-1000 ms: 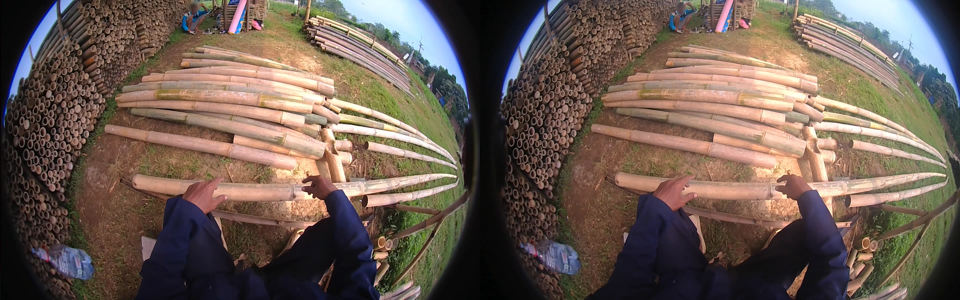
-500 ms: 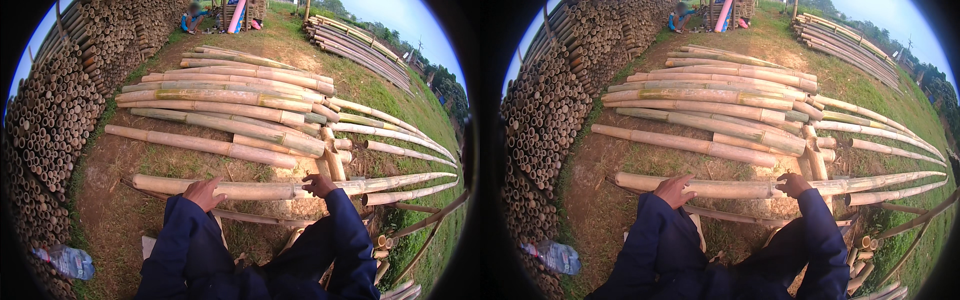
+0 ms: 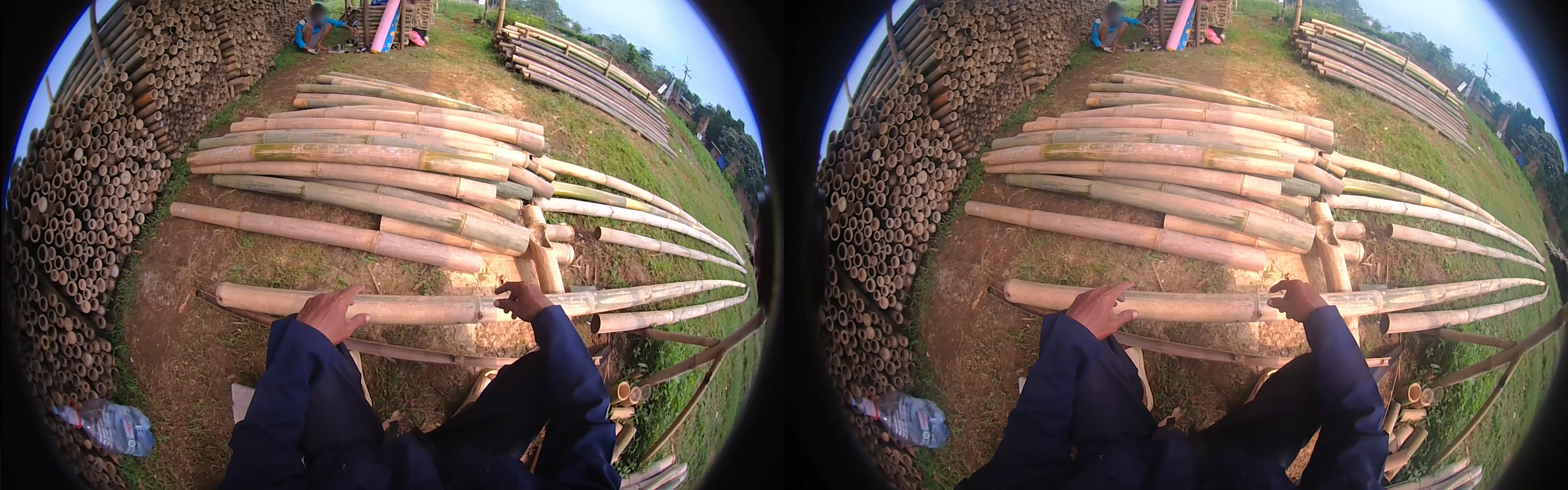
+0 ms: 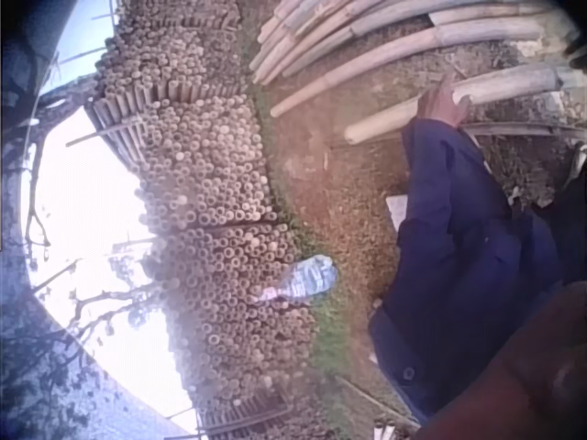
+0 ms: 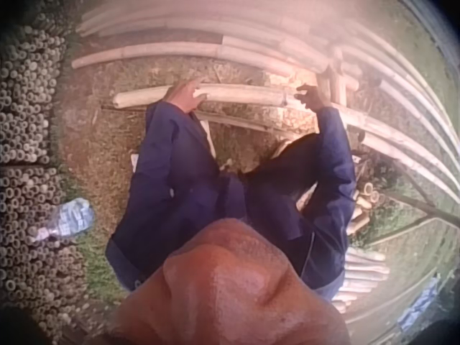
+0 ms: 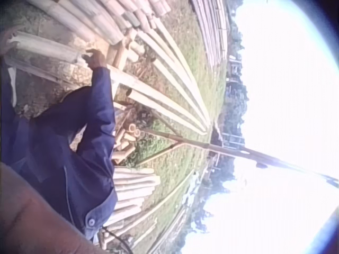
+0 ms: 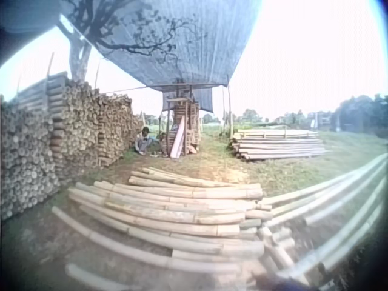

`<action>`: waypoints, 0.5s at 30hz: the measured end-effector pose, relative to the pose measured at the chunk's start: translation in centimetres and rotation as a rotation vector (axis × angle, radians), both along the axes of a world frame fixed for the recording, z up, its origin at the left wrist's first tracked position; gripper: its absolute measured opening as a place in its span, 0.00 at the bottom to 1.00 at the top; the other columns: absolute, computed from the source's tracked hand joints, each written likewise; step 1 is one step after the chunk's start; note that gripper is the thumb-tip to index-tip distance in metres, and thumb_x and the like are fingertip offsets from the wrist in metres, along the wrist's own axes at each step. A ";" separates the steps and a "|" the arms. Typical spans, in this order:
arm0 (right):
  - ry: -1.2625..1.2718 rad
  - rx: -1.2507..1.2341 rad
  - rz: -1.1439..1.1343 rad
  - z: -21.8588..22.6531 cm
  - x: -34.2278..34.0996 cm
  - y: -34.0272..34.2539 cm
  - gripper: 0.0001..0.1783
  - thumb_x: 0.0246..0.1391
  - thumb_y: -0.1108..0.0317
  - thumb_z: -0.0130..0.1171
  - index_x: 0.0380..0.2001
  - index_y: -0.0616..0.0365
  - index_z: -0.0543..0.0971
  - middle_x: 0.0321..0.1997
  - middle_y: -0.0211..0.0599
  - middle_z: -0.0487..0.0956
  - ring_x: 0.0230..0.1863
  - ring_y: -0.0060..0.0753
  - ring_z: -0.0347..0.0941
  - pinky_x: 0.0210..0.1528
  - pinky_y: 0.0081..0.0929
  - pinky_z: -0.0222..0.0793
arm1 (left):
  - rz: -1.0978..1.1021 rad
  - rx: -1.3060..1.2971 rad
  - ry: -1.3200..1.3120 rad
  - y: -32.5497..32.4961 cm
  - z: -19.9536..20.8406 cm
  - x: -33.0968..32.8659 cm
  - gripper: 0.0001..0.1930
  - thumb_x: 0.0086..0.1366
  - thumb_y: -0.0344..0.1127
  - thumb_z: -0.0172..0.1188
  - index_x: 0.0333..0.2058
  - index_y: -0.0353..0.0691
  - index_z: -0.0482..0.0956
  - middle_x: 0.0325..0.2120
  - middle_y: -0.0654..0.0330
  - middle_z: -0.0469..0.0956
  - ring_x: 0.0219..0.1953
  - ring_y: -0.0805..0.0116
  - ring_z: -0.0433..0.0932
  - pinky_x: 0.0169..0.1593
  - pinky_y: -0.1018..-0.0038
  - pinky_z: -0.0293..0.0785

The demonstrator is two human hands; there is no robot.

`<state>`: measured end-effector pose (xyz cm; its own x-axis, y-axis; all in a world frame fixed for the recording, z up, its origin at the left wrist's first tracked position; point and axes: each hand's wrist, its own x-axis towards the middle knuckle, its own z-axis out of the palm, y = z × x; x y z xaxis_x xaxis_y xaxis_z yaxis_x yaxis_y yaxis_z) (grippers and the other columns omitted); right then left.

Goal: The person selects a bamboo pole from a pile, positions it on a support, and uses a hand saw to cut it into shorter sections. The cut pieces are placed on the ground nearby.

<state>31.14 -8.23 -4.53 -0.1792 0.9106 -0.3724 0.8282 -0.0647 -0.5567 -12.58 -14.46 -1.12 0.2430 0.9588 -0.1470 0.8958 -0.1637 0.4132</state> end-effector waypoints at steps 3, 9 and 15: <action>0.006 -0.001 -0.007 0.0 0.1 -0.1 0.25 0.61 0.57 0.68 0.57 0.58 0.80 0.30 0.43 0.85 0.26 0.31 0.83 0.30 0.33 0.78 | 0.000 0.012 0.002 0.0 -0.1 -0.1 0.35 0.67 0.53 0.62 0.68 0.43 0.66 0.52 0.49 0.81 0.54 0.45 0.80 0.59 0.56 0.75; 0.003 0.009 -0.019 0.1 0.3 -0.3 0.25 0.61 0.57 0.67 0.56 0.58 0.80 0.30 0.43 0.85 0.26 0.31 0.83 0.30 0.33 0.79 | -0.002 0.008 0.002 -0.1 0.0 0.0 0.35 0.68 0.53 0.62 0.68 0.43 0.66 0.52 0.49 0.82 0.54 0.46 0.80 0.59 0.55 0.75; -0.002 0.022 -0.021 0.3 0.4 -0.7 0.25 0.60 0.56 0.67 0.55 0.59 0.81 0.29 0.43 0.86 0.25 0.32 0.83 0.31 0.32 0.79 | -0.014 0.004 0.004 -0.1 0.2 0.1 0.35 0.68 0.53 0.62 0.68 0.43 0.66 0.52 0.48 0.82 0.54 0.45 0.80 0.59 0.55 0.75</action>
